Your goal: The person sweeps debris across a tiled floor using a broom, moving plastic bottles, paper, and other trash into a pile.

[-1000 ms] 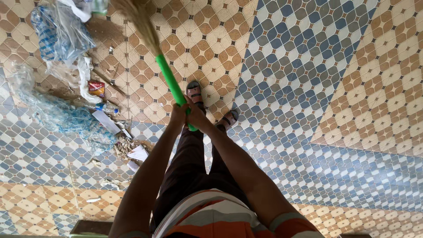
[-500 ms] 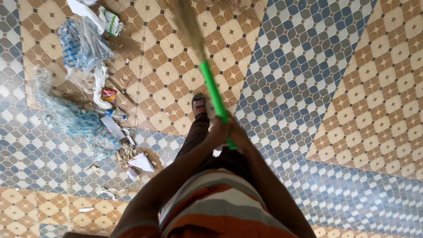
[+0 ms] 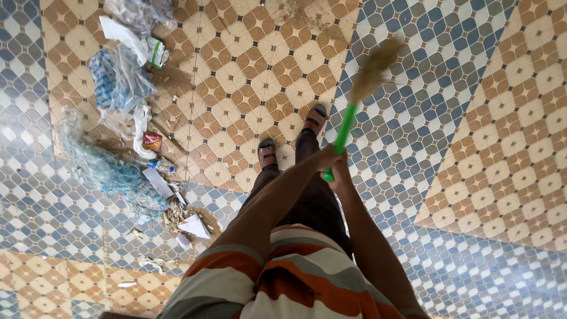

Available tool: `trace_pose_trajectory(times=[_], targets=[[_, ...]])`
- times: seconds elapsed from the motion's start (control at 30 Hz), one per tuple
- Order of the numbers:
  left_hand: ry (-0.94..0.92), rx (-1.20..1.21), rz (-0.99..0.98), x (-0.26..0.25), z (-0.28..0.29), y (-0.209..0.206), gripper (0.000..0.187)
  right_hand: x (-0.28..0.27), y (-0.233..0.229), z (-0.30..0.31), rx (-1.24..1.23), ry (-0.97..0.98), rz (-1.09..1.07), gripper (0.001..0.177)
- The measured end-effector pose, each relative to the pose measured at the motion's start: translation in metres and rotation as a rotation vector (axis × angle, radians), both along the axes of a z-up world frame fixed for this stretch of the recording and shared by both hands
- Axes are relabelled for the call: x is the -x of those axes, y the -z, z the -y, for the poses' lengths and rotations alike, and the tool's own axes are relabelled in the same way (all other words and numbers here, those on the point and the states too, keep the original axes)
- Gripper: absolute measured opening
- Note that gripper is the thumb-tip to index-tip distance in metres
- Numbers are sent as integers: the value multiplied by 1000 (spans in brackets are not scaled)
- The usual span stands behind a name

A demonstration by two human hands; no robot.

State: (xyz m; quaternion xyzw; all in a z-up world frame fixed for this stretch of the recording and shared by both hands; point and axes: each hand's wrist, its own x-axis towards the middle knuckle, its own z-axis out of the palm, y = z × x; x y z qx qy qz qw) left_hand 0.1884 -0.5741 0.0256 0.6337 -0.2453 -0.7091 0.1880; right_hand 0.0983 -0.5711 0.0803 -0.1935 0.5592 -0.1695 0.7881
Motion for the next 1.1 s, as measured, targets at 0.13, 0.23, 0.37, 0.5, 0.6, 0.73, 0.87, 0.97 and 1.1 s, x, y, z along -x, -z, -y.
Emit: trace_pose_trajectory(times=[0.13,0.23,0.37,0.5,0.6,0.73,0.87,0.97,1.1], targets=[[-213,-145,-20,-57,-13,17,65,-48,5,26,-102,-330,20,50],[-408,-213,6,-109,-18,19,63,-110,-6,42,-31,-461,-120,66],[-635,-221,57,-148,13,10,60,-141,-9,90,-54,-531,53,89],[-699,-205,22,-125,54,-25,62,-109,-46,113,3,-443,61,93],[-599,-36,10,-67,73,-70,68,-47,-82,123,167,-397,55,106],[-256,-4,-334,-23,114,-82,39,-2,-92,133,162,-340,-139,101],[-50,-120,-175,-26,180,-43,42,-10,-41,168,62,-55,-89,65],[-3,-139,-3,-42,200,-31,48,-33,5,190,-71,-8,115,24],[-119,-287,18,-112,154,-11,39,-90,12,177,-260,-287,97,12]])
